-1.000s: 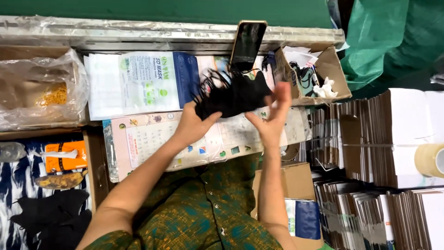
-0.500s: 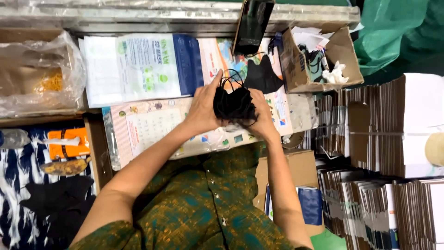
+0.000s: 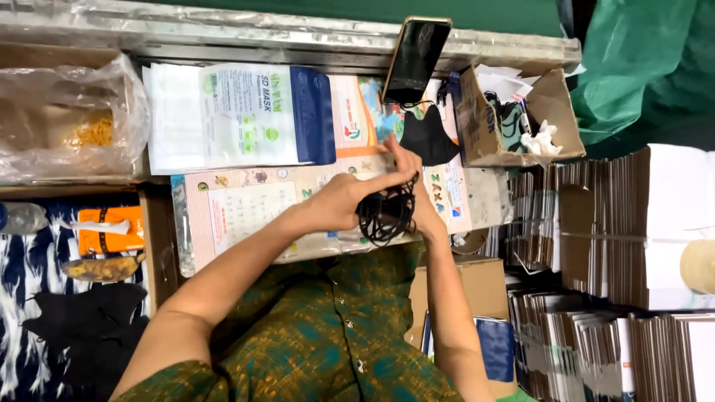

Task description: Packaging black face masks into plastic sleeves at a factory conveyor belt.

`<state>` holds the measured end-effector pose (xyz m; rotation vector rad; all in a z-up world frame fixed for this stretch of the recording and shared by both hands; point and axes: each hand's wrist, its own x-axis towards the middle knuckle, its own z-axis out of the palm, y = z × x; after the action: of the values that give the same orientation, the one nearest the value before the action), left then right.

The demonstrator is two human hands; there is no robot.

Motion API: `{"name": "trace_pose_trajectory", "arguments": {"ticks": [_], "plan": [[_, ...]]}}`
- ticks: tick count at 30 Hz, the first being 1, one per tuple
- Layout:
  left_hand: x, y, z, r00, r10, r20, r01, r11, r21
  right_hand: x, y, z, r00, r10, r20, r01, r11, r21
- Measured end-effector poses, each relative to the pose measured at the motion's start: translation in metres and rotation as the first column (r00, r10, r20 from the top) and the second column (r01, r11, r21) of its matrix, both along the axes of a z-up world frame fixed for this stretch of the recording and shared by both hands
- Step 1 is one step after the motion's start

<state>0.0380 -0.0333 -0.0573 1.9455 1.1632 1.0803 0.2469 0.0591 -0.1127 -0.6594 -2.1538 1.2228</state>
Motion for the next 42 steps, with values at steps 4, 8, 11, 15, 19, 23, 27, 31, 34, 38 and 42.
{"name": "trace_pose_trajectory", "arguments": {"ticks": [4, 8, 11, 15, 19, 23, 27, 31, 34, 38, 42], "plan": [[-0.008, 0.007, 0.011, 0.979, 0.130, 0.157, -0.155, 0.975, 0.159, 0.019, -0.005, -0.064, 0.994, 0.018, 0.112, -0.010, 0.997, -0.073], [-0.053, 0.045, -0.020, 0.579, 0.816, 0.008, -0.798, 0.564, 0.212, -0.011, -0.007, -0.011, 0.949, -0.305, 0.081, 0.312, 0.943, -0.116], [-0.078, 0.045, -0.039, 0.390, 0.908, -0.155, -0.821, 0.419, 0.387, -0.014, -0.009, -0.001, 0.901, -0.431, -0.052, 0.402, 0.874, -0.274], [-0.082, 0.054, -0.057, 0.352, 0.909, -0.222, -0.806, 0.416, 0.422, -0.030, -0.014, 0.020, 0.889, -0.442, -0.115, 0.373, 0.847, -0.378], [-0.090, 0.060, -0.080, 0.368, 0.879, -0.303, -0.802, 0.465, 0.375, -0.044, -0.017, 0.022, 0.876, -0.447, -0.182, 0.257, 0.751, -0.608], [-0.081, 0.049, -0.051, 0.497, 0.803, -0.330, -0.751, 0.588, 0.299, -0.063, -0.015, 0.006, 0.868, -0.439, -0.231, 0.153, 0.679, -0.718], [-0.054, 0.030, -0.026, 0.628, 0.743, -0.231, -0.652, 0.664, 0.366, -0.097, -0.019, 0.014, 0.787, -0.591, -0.181, 0.181, 0.500, -0.847], [-0.059, 0.024, 0.014, 0.678, 0.732, 0.069, -0.701, 0.616, 0.361, -0.092, -0.011, 0.035, 0.800, -0.572, -0.182, 0.532, 0.816, -0.225], [-0.052, 0.018, 0.036, 0.729, 0.647, 0.225, -0.685, 0.690, 0.233, -0.093, -0.022, 0.086, 0.888, -0.433, -0.154, 0.459, 0.821, 0.340], [-0.034, 0.023, 0.056, 0.786, 0.431, 0.444, -0.516, 0.852, 0.085, -0.077, -0.011, 0.110, 0.962, -0.263, -0.077, 0.267, 0.832, 0.486], [-0.013, 0.020, 0.057, 0.860, 0.359, 0.363, -0.383, 0.924, -0.007, -0.038, 0.016, 0.084, 0.927, -0.219, 0.304, 0.077, 0.905, 0.418]]}}
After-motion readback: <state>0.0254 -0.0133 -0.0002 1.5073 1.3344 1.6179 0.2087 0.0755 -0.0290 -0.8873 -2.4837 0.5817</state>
